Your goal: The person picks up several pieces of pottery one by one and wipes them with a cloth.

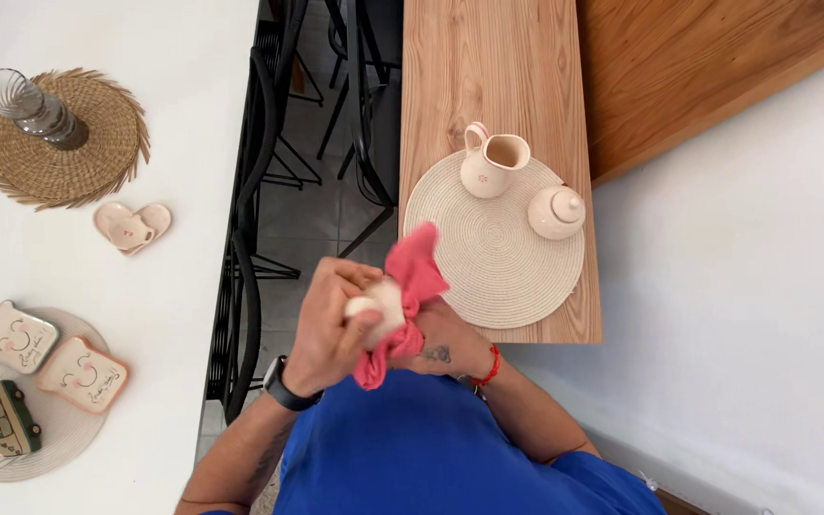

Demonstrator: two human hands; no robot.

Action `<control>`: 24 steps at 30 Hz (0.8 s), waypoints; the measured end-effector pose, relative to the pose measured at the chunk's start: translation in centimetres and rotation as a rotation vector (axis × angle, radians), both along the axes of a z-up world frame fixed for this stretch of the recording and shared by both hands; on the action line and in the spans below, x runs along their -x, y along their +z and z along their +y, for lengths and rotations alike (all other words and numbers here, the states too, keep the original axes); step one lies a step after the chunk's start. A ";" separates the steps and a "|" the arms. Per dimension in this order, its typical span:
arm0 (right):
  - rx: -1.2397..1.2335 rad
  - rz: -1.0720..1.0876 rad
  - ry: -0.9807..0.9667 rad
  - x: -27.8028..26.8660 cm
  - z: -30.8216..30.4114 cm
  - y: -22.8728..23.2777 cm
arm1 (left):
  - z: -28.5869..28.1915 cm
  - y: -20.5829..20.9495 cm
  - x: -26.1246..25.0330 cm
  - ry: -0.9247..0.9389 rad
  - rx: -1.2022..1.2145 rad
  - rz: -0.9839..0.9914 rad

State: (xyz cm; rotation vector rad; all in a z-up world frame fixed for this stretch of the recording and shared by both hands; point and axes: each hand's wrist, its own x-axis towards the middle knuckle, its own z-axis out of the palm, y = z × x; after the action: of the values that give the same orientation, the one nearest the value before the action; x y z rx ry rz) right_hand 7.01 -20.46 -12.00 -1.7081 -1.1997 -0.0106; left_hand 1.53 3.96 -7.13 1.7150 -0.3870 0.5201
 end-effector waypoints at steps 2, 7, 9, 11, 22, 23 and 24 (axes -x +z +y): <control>0.030 0.133 0.061 0.8 -0.7 -3.1 | -0.7 1.1 0.2 -0.011 -0.073 -0.068; 0.100 0.481 0.148 1.2 -2.3 -7.4 | -1.2 2.1 0.1 -0.035 -0.193 -0.202; 0.008 0.717 0.241 0.4 -2.6 -9.8 | -1.2 1.8 0.3 0.003 -0.186 -0.248; 0.011 0.652 0.228 0.0 -2.6 -9.2 | -1.3 0.7 0.2 0.033 -0.158 -0.285; -0.119 0.228 -0.010 0.5 1.2 0.9 | -2.0 -2.4 0.8 0.220 0.030 -0.339; -0.159 0.194 -0.046 0.5 1.5 1.1 | -2.0 -2.4 0.8 0.233 0.062 -0.318; -0.199 0.160 -0.081 0.5 1.7 1.3 | -1.9 -2.4 0.9 0.246 0.095 -0.296</control>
State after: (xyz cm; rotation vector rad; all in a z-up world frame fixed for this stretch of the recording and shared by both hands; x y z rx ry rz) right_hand 6.54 -18.74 -10.73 -1.5514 -0.9778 -0.0405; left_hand 0.66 2.03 -9.57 1.6046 -0.3568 0.9635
